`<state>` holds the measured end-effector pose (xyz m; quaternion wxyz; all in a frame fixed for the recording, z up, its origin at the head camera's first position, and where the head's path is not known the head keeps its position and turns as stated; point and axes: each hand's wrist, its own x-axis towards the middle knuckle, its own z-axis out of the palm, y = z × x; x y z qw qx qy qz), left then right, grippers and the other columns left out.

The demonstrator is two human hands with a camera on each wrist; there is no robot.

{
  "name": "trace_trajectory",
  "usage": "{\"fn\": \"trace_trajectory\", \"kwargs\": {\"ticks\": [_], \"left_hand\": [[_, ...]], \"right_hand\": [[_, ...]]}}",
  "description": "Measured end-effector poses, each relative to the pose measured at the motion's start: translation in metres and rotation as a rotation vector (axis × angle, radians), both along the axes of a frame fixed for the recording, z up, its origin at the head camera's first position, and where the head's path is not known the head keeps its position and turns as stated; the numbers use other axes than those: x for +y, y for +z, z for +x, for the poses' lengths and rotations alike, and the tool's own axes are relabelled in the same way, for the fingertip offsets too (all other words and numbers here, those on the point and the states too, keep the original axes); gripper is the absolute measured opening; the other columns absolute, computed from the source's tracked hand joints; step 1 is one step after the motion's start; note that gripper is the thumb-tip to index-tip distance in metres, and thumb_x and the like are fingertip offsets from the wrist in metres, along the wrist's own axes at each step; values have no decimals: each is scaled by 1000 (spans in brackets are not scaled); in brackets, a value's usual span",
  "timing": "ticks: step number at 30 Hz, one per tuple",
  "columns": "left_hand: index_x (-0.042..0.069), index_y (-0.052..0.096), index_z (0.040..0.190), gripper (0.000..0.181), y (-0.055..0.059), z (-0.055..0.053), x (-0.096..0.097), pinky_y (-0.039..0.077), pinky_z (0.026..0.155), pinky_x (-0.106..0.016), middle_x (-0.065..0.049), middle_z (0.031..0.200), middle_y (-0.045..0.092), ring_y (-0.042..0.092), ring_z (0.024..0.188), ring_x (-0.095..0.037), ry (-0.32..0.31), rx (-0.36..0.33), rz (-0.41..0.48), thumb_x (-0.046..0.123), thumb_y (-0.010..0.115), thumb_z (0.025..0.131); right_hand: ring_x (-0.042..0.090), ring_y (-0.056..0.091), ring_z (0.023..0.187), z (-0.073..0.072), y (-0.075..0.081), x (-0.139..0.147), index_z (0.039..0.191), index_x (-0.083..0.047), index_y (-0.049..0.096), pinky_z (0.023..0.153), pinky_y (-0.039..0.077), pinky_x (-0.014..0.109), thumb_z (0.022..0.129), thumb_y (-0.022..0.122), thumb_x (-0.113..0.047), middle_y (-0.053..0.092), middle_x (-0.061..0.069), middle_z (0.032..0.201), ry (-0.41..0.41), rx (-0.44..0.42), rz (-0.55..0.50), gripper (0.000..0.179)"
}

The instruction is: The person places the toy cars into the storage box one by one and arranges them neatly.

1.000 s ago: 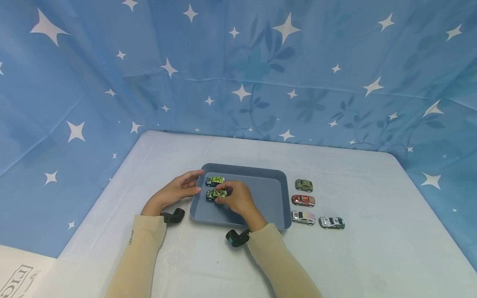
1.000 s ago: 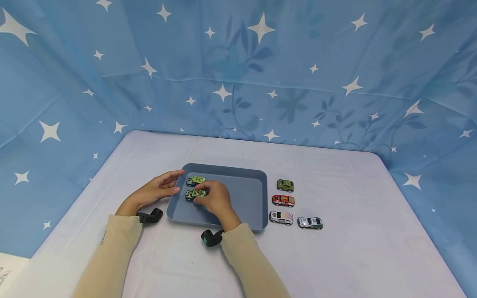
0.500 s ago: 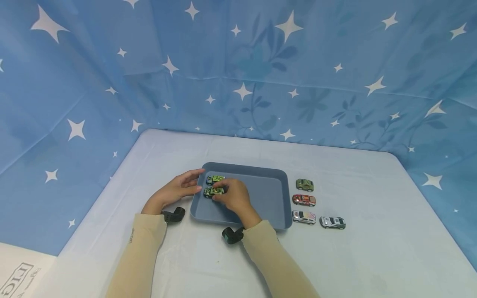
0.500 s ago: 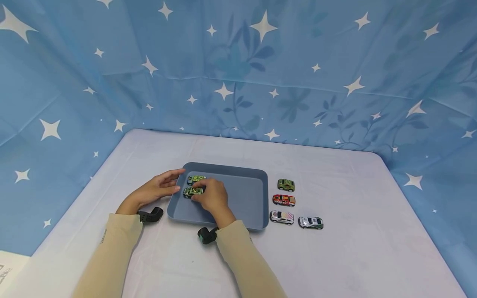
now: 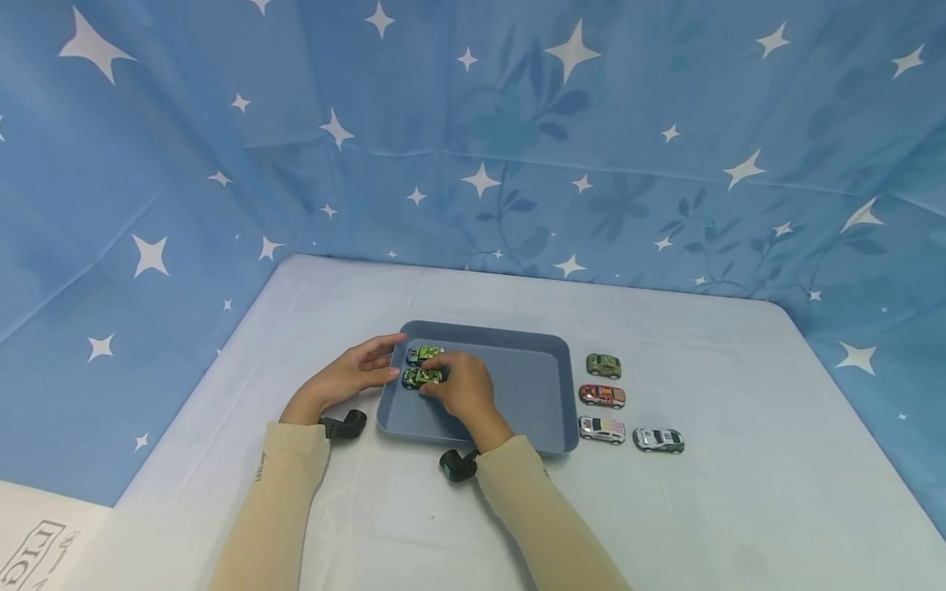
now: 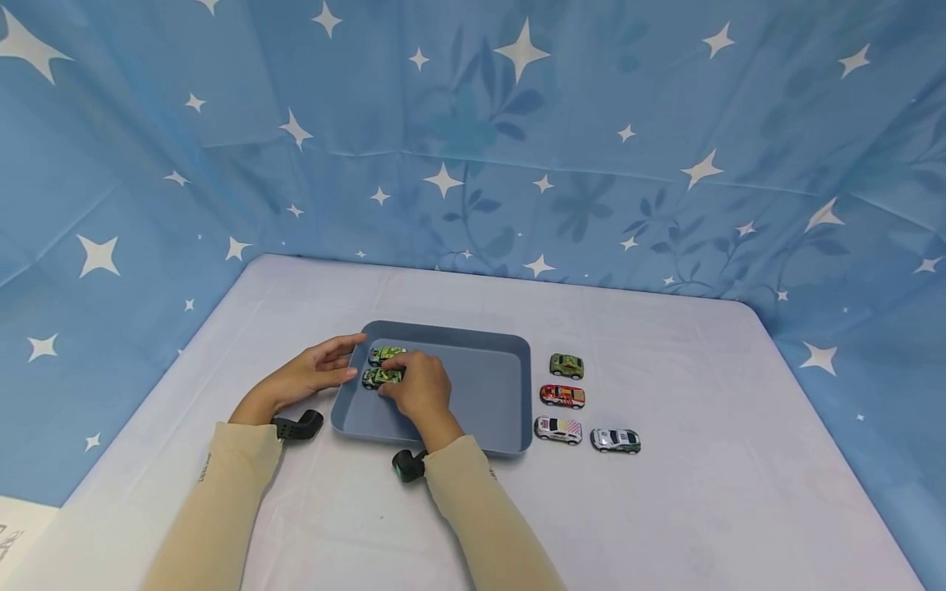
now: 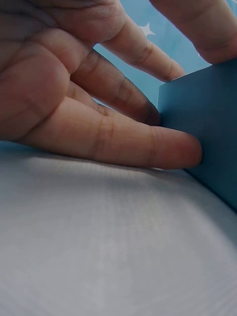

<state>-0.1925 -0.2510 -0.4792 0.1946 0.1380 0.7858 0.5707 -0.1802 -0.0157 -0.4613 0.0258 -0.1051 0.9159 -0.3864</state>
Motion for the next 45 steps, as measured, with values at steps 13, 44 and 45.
{"fn": "trace_trajectory", "kwargs": {"ticks": [13, 44, 45], "left_hand": [[5, 30, 171, 74, 1, 0, 0, 32, 124, -66, -25, 177, 21, 23, 159, -55, -3, -3, 13, 23, 67, 110], [3, 29, 171, 73, 3, 2, 2, 33, 123, -68, -27, 176, 22, 24, 158, -55, 3, 2, -4, 21, 66, 110], [3, 29, 171, 73, 3, 2, 2, 33, 123, -68, -27, 176, 21, 23, 158, -55, 2, 1, -2, 20, 65, 110]], "right_hand": [[22, 69, 87, 3, 4, 7, 115, -8, 84, 71, 55, 35, 86, 93, -8, 80, 10, 116, 23, -16, -121, 31], [11, 67, 92, 3, 8, 56, 129, 11, 72, 82, 58, 31, 94, 79, -1, 73, 25, 116, 385, -238, -488, 37], [10, 67, 92, 4, 9, 58, 130, 11, 71, 82, 58, 30, 94, 79, -1, 73, 25, 117, 390, -252, -484, 38]]}}
